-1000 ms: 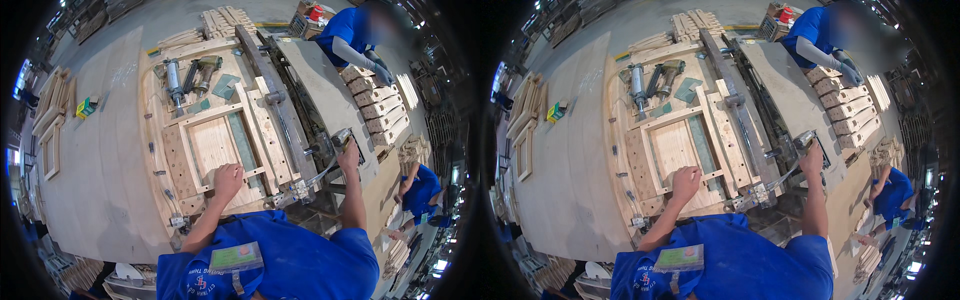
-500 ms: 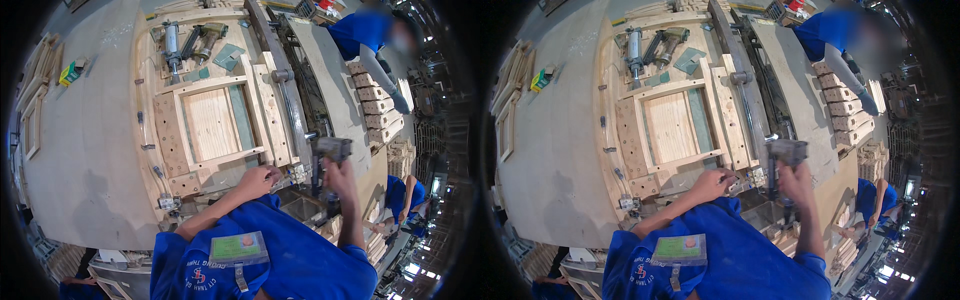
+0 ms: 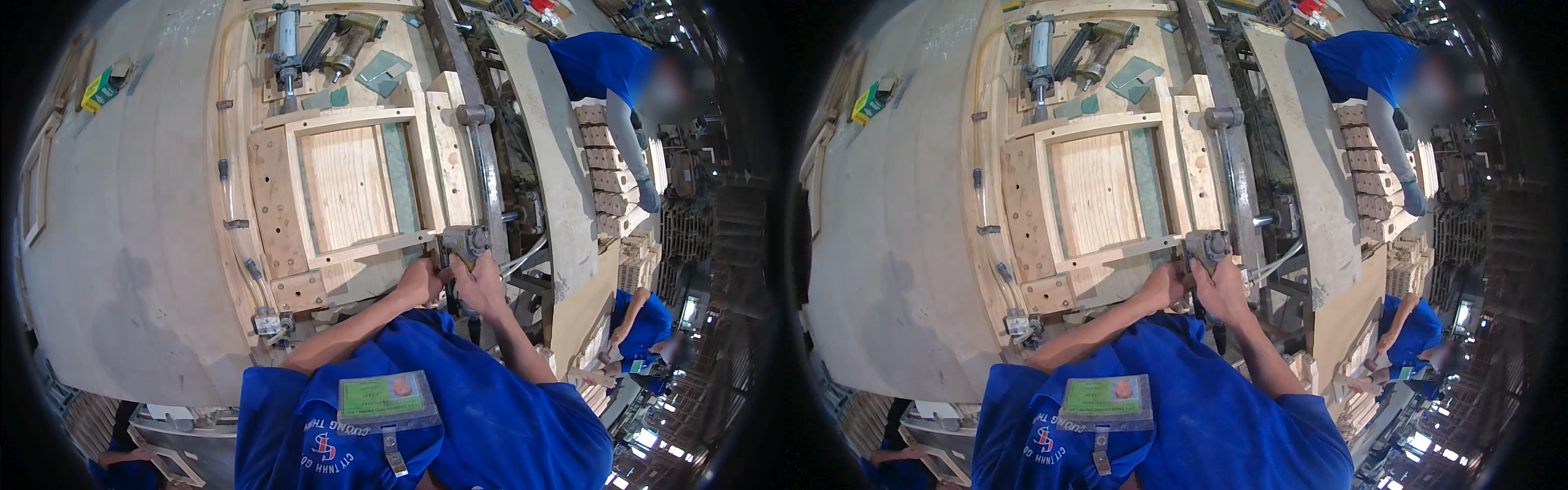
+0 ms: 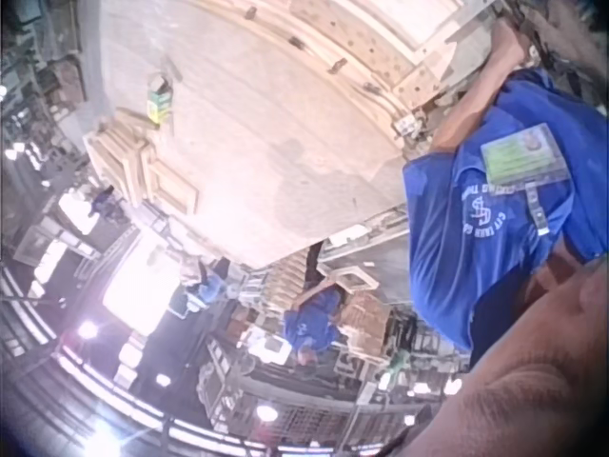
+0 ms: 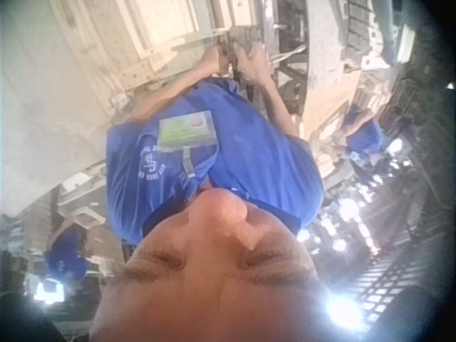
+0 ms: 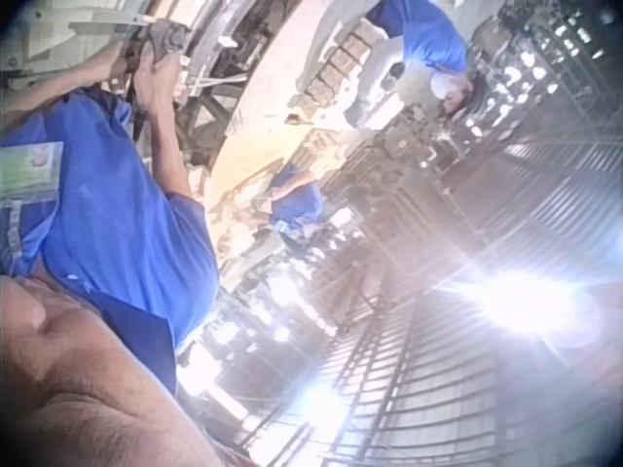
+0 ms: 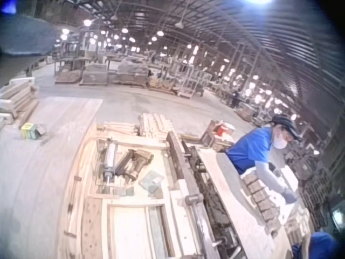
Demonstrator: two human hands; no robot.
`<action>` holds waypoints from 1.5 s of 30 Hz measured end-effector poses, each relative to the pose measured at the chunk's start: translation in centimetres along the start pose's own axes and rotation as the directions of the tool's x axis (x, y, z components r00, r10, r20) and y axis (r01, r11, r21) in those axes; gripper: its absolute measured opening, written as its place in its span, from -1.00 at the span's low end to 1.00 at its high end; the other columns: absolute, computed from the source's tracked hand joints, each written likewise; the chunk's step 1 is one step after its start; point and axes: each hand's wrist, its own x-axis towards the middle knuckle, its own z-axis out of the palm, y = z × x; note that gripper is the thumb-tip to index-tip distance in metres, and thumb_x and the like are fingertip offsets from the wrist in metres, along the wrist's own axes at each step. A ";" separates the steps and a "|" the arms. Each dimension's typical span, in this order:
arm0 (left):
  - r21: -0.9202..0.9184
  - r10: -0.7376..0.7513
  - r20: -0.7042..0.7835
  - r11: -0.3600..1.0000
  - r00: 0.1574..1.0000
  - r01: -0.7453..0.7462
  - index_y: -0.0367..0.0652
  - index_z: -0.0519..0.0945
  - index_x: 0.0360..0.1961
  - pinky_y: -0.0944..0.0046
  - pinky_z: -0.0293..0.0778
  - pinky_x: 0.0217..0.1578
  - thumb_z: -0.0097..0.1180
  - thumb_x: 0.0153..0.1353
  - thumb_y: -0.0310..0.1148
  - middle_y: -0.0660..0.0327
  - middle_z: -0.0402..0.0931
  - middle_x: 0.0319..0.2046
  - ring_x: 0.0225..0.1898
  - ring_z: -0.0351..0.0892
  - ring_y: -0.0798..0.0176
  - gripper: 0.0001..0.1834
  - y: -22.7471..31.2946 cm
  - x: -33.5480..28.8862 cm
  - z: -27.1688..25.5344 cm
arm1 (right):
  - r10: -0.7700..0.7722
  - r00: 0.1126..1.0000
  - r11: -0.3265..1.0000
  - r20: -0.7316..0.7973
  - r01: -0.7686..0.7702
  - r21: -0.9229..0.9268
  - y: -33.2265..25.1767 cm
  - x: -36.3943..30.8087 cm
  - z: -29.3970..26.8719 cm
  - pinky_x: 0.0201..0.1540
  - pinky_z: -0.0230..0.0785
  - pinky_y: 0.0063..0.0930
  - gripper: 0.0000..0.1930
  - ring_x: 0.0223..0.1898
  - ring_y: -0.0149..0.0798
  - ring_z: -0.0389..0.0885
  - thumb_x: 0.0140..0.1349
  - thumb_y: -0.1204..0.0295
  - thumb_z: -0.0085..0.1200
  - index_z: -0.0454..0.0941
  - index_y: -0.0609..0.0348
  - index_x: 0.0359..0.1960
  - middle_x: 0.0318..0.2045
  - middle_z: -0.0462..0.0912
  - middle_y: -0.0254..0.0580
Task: The person assembles wooden frames by placing pieces into a jig, tapping them with a hammer, and securing them with a nail gun. They repeatedly lift completed frames and place them on a nearby table.
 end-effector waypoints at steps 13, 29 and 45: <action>-0.056 0.074 -0.021 0.996 0.997 -0.075 -0.26 0.72 -0.20 0.03 0.53 -0.31 0.23 0.46 -0.09 0.03 0.69 -0.45 -0.42 0.64 0.16 -0.62 -0.1 -0.2 -0.3 | -0.076 0.997 0.996 -0.014 0.076 -0.051 0.5 0.5 1.1 0.12 0.56 0.04 -0.61 0.06 0.36 0.73 0.50 0.35 0.13 0.54 0.34 0.24 -0.05 0.77 0.31; 0.006 0.017 -0.050 1.000 0.999 -0.016 -0.29 0.69 -0.22 -0.16 0.57 -0.18 0.24 0.42 0.09 -0.20 0.71 -0.35 -0.21 0.76 -0.29 -0.47 1.6 -0.2 -1.2 | -0.083 0.996 0.984 -0.010 0.084 0.157 -0.1 1.7 0.1 0.13 0.54 -0.20 -0.68 0.05 -0.04 0.76 0.50 0.42 0.16 0.62 0.29 0.20 -0.03 0.79 0.05; -0.051 0.134 -0.565 0.979 0.814 -0.196 -0.30 0.74 -0.08 -0.05 0.59 -0.17 0.24 0.43 -0.14 -0.12 0.77 -0.29 -0.23 0.79 -0.14 -0.62 9.6 10.5 -11.2 | -0.176 0.983 0.928 -0.041 0.180 0.327 -9.9 21.8 -0.6 -0.62 0.36 -0.44 -0.68 -0.65 -0.46 0.47 0.50 0.32 0.20 0.43 0.23 0.10 -0.38 0.58 -0.28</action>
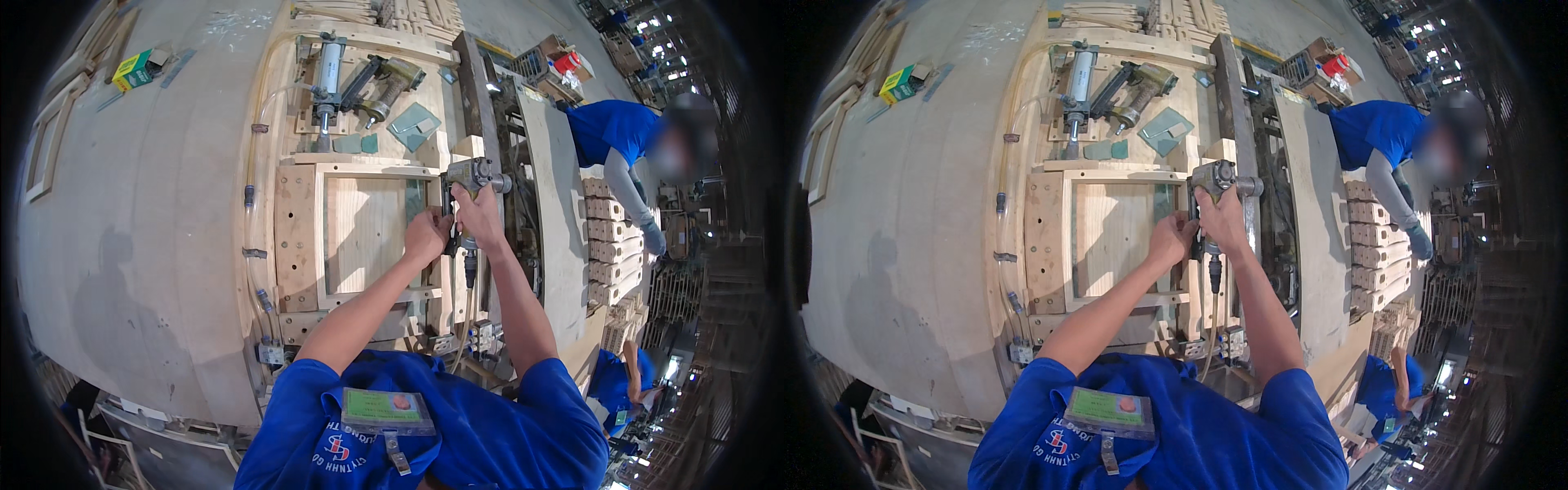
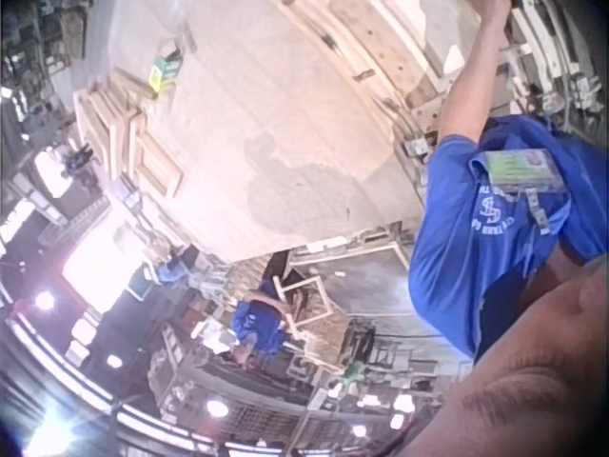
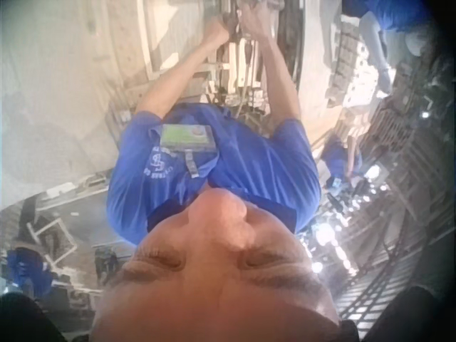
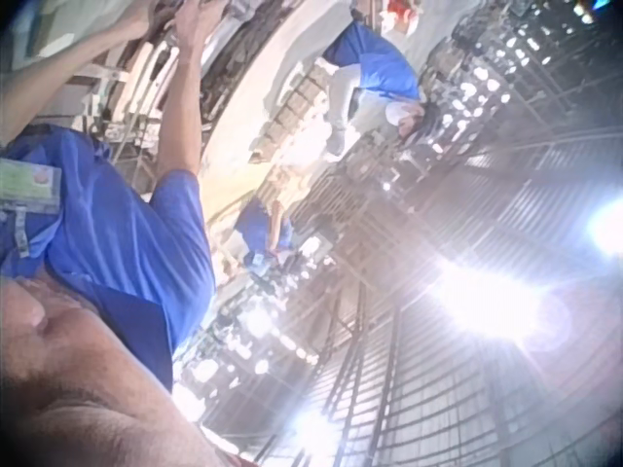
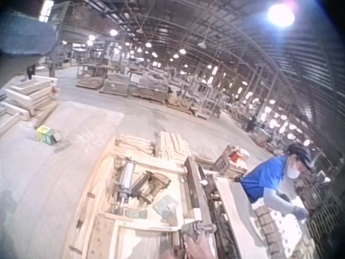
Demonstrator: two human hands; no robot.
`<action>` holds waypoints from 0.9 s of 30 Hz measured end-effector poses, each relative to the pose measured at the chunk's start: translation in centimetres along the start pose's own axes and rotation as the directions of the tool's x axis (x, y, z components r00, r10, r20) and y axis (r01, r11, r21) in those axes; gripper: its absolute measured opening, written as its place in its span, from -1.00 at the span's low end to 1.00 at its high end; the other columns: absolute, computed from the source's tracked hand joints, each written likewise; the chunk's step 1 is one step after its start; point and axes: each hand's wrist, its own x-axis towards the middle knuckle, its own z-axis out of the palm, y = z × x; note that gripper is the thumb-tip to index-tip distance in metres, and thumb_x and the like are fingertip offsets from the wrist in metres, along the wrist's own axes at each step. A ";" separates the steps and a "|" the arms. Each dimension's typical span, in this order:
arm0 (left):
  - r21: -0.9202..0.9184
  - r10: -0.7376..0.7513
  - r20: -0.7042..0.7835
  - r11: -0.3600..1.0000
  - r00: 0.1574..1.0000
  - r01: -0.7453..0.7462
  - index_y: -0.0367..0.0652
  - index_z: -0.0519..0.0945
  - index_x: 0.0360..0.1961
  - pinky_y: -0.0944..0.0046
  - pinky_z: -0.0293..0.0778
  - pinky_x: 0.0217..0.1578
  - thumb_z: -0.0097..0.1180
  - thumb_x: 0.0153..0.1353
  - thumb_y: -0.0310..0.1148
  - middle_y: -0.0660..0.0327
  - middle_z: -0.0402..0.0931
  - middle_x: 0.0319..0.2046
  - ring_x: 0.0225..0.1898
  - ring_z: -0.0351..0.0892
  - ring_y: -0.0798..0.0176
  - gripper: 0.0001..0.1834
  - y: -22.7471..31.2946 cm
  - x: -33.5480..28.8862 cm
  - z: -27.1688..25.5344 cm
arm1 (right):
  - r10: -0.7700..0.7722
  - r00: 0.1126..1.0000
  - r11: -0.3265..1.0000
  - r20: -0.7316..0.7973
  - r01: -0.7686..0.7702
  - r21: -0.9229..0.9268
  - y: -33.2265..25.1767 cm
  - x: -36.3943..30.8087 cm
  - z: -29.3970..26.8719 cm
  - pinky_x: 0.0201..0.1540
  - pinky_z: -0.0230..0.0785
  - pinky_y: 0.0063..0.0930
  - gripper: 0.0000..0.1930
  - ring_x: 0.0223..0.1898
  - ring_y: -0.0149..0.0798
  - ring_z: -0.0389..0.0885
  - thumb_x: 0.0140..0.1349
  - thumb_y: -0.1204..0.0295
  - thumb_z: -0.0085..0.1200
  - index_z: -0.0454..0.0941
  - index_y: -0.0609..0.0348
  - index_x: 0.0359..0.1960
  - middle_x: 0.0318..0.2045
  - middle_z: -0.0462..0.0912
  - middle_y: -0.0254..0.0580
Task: The person assembles wooden frames by placing pieces into a jig, tapping them with a hammer, and securing them with a nail gun. They repeatedly lift completed frames and place them on a nearby table.
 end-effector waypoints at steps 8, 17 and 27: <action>-0.032 -0.041 0.040 0.999 0.998 0.042 -0.31 0.75 -0.04 -0.01 0.61 -0.17 0.26 0.43 -0.15 -0.08 0.79 -0.29 -0.25 0.80 -0.07 -0.62 0.0 1.0 -0.4 | 0.005 1.000 1.000 0.011 -0.005 -0.007 0.2 1.1 0.1 -0.60 0.41 -0.35 -0.63 -0.62 -0.36 0.55 0.46 0.32 0.23 0.39 0.24 0.11 -0.45 0.61 -0.20; -0.195 -0.010 -0.035 0.981 0.999 0.003 -0.34 0.73 -0.03 0.08 0.58 -0.41 0.29 0.44 -0.21 0.05 0.73 -0.46 -0.51 0.71 0.17 -0.65 -0.6 1.9 -0.4 | -0.009 0.997 0.989 0.072 0.019 -0.148 -2.6 1.5 0.6 -0.60 0.37 -0.47 -0.80 -0.64 -0.47 0.53 0.49 0.35 0.28 0.57 0.22 -0.15 -0.50 0.60 -0.35; -0.436 -0.093 -0.437 0.892 0.894 -0.120 -0.25 0.68 -0.02 -0.01 0.62 -0.10 0.20 0.47 -0.26 -0.01 0.78 -0.27 -0.17 0.80 -0.08 -0.73 -2.4 1.6 -5.7 | -0.403 0.621 0.660 0.672 0.706 -0.257 -8.0 4.9 8.3 0.07 0.61 -0.16 -0.47 -0.06 0.15 0.81 0.29 0.25 0.42 0.61 0.24 0.22 -0.08 0.82 0.10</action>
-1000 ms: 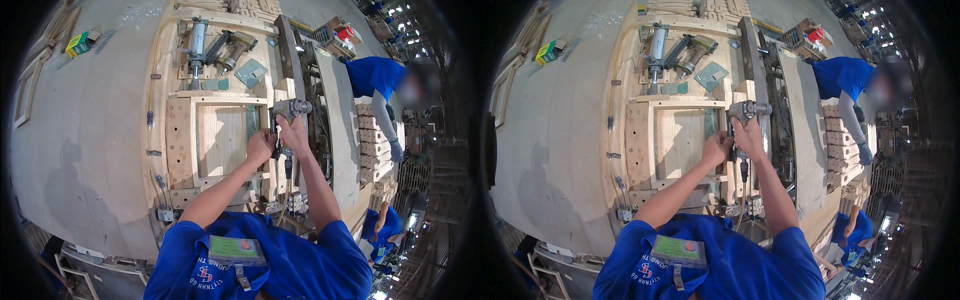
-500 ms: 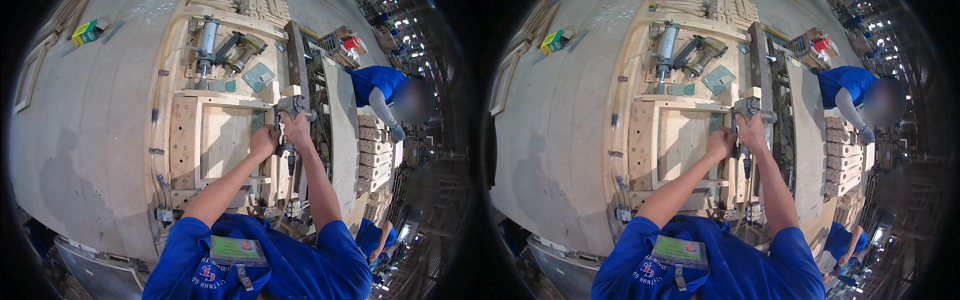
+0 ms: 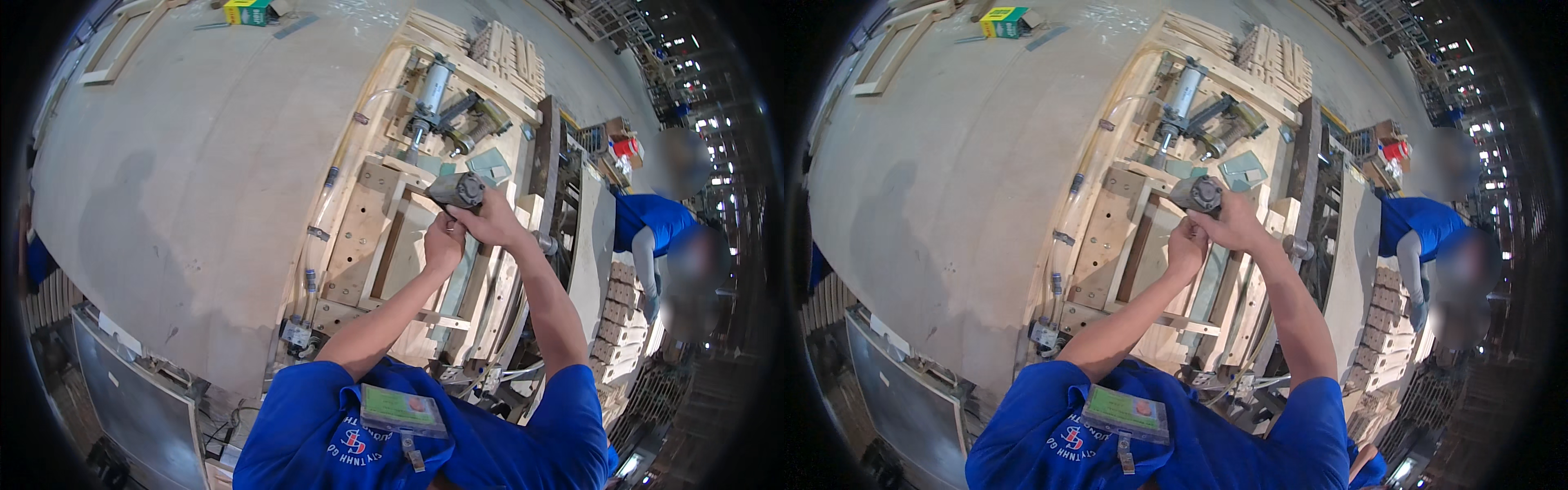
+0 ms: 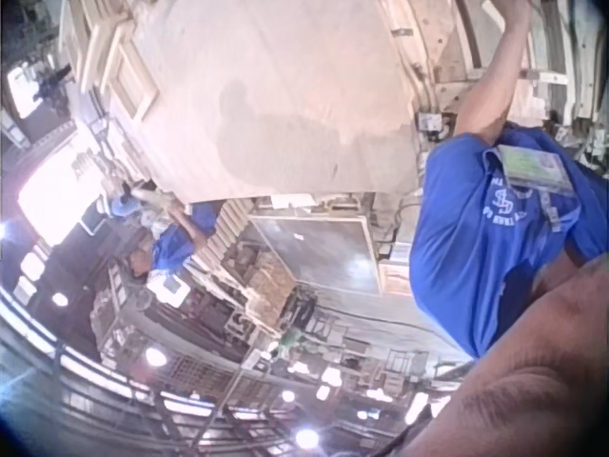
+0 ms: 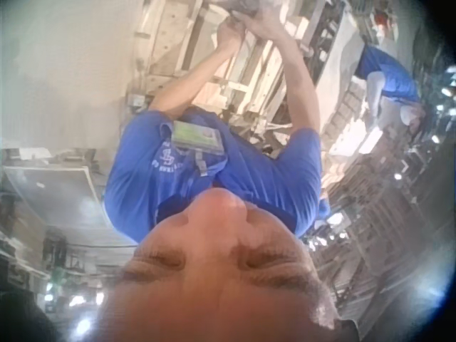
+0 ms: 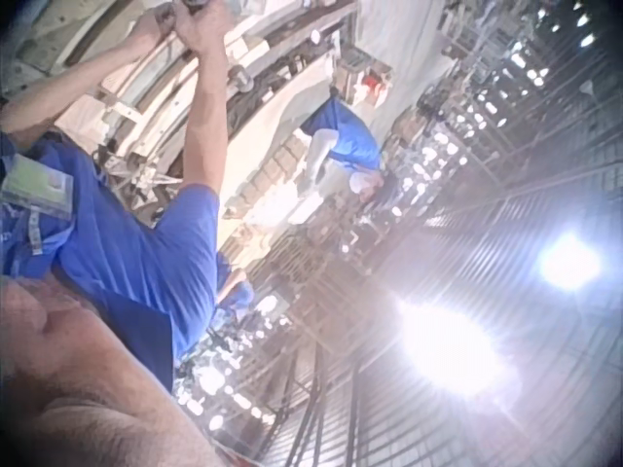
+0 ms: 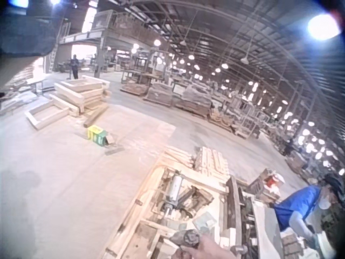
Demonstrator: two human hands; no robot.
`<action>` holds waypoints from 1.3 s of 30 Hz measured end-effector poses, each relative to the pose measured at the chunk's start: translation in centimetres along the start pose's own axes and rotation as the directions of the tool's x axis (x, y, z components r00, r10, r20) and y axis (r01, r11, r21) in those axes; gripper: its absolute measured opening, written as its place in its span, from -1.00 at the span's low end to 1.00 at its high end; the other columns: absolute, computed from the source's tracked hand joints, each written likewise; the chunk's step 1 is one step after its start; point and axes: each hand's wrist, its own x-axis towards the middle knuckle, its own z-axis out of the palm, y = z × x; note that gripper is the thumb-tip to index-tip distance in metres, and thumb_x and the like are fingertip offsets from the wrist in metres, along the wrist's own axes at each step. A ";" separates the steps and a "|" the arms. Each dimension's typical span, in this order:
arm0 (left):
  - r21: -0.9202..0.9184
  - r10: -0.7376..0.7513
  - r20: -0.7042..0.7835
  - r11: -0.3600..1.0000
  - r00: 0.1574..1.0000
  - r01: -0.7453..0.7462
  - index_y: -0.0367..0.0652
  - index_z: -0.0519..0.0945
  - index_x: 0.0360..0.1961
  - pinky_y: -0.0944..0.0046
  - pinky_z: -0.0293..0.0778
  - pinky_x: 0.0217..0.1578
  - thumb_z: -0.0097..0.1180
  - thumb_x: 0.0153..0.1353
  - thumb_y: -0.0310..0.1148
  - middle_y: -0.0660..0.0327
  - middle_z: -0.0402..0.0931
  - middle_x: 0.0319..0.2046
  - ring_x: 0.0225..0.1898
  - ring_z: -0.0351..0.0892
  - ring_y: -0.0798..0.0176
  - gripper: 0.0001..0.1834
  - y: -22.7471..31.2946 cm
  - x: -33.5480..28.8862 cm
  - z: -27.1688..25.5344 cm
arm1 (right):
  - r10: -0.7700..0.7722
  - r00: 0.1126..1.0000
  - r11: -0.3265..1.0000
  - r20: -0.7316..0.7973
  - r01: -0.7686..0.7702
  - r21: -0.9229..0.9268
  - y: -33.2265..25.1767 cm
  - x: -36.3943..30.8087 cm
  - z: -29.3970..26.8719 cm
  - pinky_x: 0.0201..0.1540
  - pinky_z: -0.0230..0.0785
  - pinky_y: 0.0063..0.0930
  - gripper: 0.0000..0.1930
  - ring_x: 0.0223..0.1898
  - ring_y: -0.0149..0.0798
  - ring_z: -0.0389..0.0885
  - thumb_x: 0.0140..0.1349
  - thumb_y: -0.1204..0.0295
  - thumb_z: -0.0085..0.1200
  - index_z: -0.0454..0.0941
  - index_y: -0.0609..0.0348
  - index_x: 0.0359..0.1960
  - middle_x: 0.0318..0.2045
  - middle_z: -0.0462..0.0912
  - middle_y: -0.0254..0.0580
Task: The person assembles wooden frames by placing pieces into a jig, tapping them with a hammer, and securing them with a nail gun. They repeatedly lift completed frames and place them on a nearby table.
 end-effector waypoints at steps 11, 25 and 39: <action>0.088 -0.127 -0.079 0.987 0.989 0.134 -0.30 0.68 0.04 0.16 0.55 -0.09 0.14 0.45 -0.39 0.05 0.79 -0.19 -0.19 0.71 0.24 -0.74 0.1 3.9 -2.6 | 0.019 0.984 1.000 0.175 -0.015 -0.025 -2.2 5.8 1.6 0.10 0.63 -0.13 -0.36 -0.02 0.17 0.82 0.28 0.28 0.45 0.51 0.31 0.31 -0.11 0.82 0.18; -0.050 -0.122 -0.055 0.992 0.991 0.119 -0.27 0.73 0.02 -0.04 0.62 0.00 0.24 0.45 -0.07 -0.11 0.80 -0.09 0.00 0.79 -0.20 -0.57 -1.7 5.1 -2.5 | 0.059 0.974 0.995 0.218 -0.038 -0.096 -3.4 6.3 1.3 0.16 0.57 -0.12 -0.55 -0.01 0.20 0.78 0.31 0.33 0.42 0.64 0.24 0.17 -0.07 0.80 0.20; -0.250 -0.324 0.219 0.893 0.921 0.374 -0.37 0.64 -0.08 0.24 0.55 -0.37 -0.04 0.58 -0.46 0.12 0.69 -0.30 -0.34 0.65 0.31 -0.77 0.3 -6.1 -6.2 | 0.044 0.960 0.996 0.276 -0.065 0.065 -6.3 -3.3 3.4 -0.17 0.66 -0.23 -0.42 -0.30 -0.12 0.86 0.36 0.32 0.41 0.46 0.18 0.33 -0.21 0.81 0.07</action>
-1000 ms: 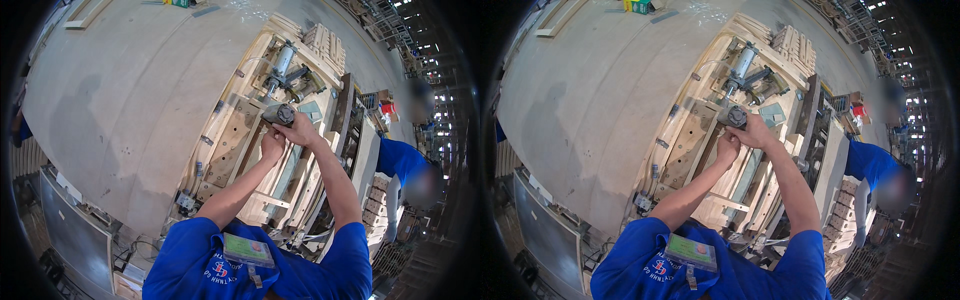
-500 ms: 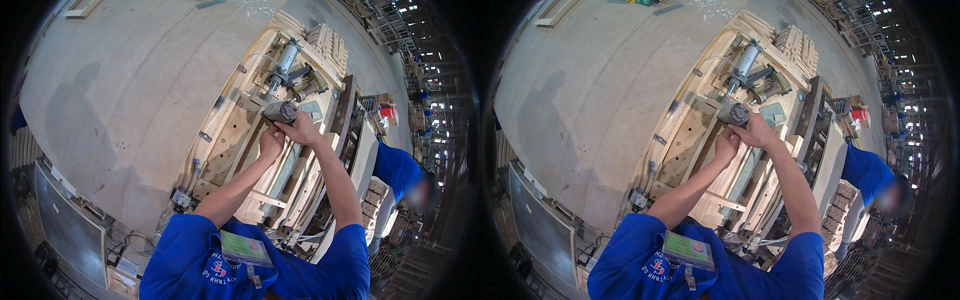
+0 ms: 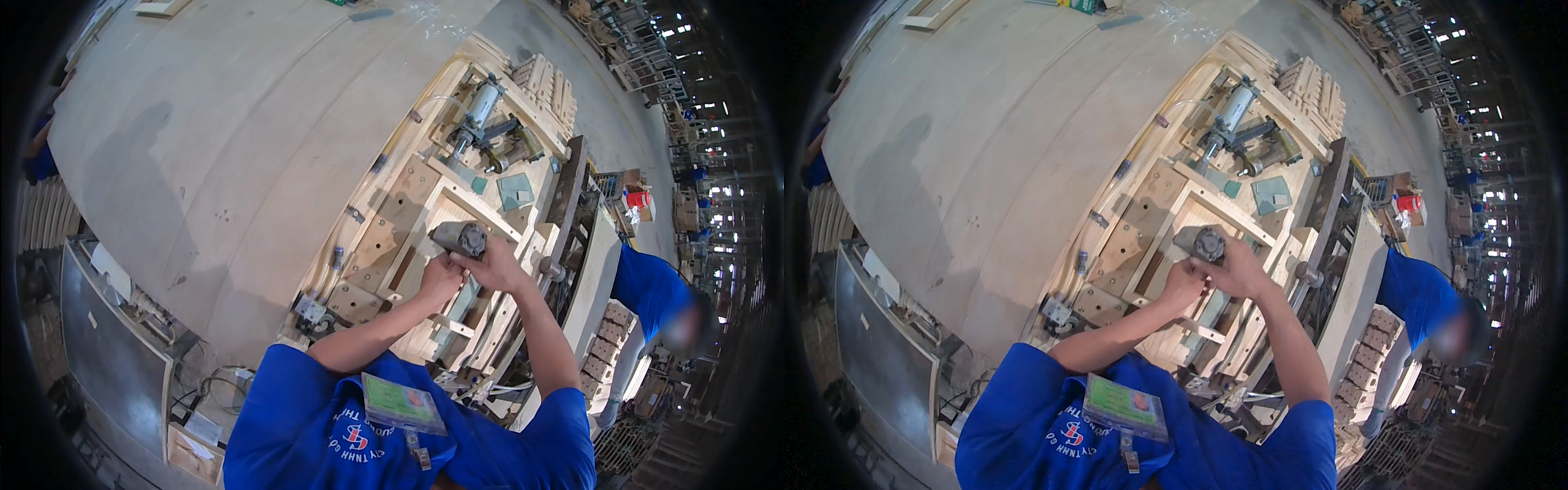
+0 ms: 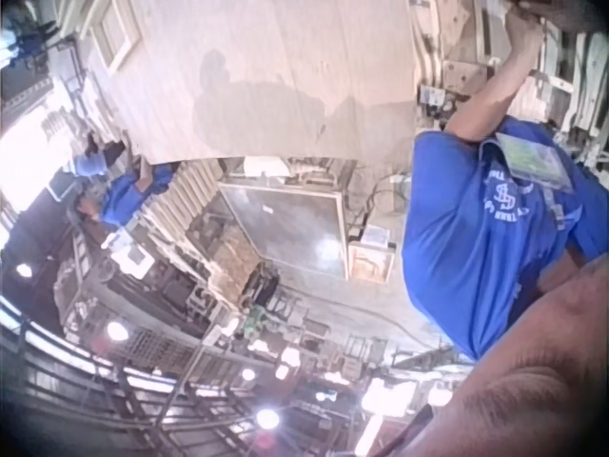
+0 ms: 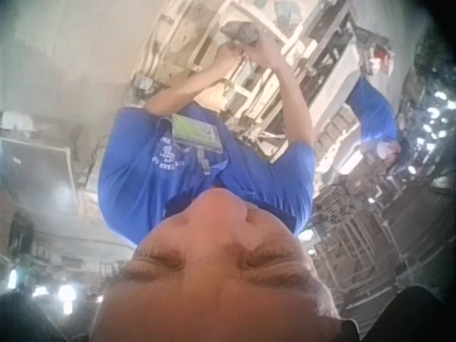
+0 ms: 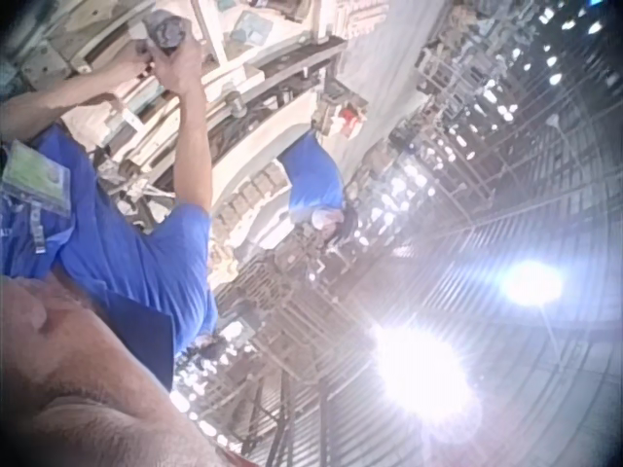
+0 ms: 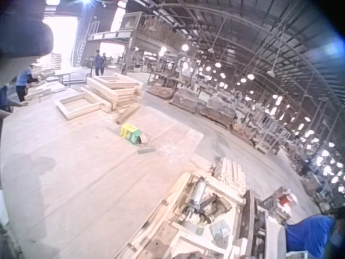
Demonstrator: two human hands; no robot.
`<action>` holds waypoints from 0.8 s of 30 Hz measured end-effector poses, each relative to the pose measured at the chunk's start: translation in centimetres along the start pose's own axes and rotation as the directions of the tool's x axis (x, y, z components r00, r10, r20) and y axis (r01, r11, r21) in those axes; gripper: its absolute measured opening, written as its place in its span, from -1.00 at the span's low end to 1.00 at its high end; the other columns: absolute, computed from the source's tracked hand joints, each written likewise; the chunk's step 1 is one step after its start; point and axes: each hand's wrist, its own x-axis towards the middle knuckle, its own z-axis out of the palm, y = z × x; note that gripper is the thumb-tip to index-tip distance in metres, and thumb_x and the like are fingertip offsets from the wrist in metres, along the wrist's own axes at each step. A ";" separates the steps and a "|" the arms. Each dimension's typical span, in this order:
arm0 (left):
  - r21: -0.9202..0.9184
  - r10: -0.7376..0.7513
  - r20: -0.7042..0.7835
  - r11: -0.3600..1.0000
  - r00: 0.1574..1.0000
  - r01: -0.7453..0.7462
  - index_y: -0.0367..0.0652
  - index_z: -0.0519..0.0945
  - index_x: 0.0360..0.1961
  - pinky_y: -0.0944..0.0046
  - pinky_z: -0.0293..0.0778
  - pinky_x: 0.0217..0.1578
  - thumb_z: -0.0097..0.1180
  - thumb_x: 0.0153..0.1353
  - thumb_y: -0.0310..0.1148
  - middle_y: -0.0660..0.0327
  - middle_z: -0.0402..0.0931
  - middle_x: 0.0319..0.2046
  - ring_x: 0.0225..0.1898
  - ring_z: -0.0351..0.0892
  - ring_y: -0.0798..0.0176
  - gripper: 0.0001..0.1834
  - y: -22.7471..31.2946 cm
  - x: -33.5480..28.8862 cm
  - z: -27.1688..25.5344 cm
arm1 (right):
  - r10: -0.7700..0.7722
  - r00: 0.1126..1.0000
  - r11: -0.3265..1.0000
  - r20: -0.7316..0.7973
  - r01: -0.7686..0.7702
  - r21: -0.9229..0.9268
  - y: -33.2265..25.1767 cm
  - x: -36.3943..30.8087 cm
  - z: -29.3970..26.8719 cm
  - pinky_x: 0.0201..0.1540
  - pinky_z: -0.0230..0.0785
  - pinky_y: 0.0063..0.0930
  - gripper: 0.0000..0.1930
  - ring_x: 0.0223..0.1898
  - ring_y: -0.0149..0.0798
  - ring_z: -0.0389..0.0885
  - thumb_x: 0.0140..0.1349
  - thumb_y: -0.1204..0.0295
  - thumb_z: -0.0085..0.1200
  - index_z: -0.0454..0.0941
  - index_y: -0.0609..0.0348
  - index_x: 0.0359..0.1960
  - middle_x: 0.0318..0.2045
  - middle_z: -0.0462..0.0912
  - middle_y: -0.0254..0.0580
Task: The person assembles wooden frames by placing pieces into a jig, tapping them with a hammer, and securing them with a nail gun. They repeatedly lift completed frames and place them on a nearby table.
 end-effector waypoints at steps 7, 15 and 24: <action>-0.117 -0.228 0.111 0.964 0.967 0.240 -0.34 0.60 0.05 0.30 0.65 -0.42 -0.13 0.61 -0.46 0.10 0.69 -0.15 -0.34 0.75 0.28 -0.74 -2.6 -8.4 -4.6 | 0.007 0.978 0.994 0.210 -0.030 0.106 -3.9 -3.8 5.1 0.08 0.60 -0.25 -0.45 -0.02 -0.15 0.79 0.32 0.46 0.43 0.48 0.18 0.30 -0.06 0.80 0.04; -0.108 -0.189 0.092 0.974 0.978 0.199 -0.32 0.57 0.11 0.33 0.66 -0.42 -0.16 0.59 -0.46 0.11 0.68 -0.11 -0.30 0.76 0.28 -0.71 -3.0 -9.8 -6.2 | -0.042 0.970 0.998 0.239 0.032 0.045 -4.8 -3.5 7.6 0.07 0.59 -0.21 -0.47 -0.05 -0.04 0.82 0.33 0.43 0.40 0.47 0.16 0.29 -0.10 0.81 0.06; -0.068 -0.135 0.154 0.987 0.979 0.147 -0.23 0.60 0.13 0.34 0.59 -0.38 -0.08 0.58 -0.41 0.18 0.68 -0.07 -0.19 0.72 0.36 -0.73 -4.2 -9.5 -7.0 | -0.054 0.962 0.998 0.269 0.049 0.027 -4.8 -3.6 8.1 0.12 0.61 -0.23 -0.44 0.01 -0.01 0.82 0.36 0.44 0.40 0.44 0.12 0.33 -0.06 0.81 0.03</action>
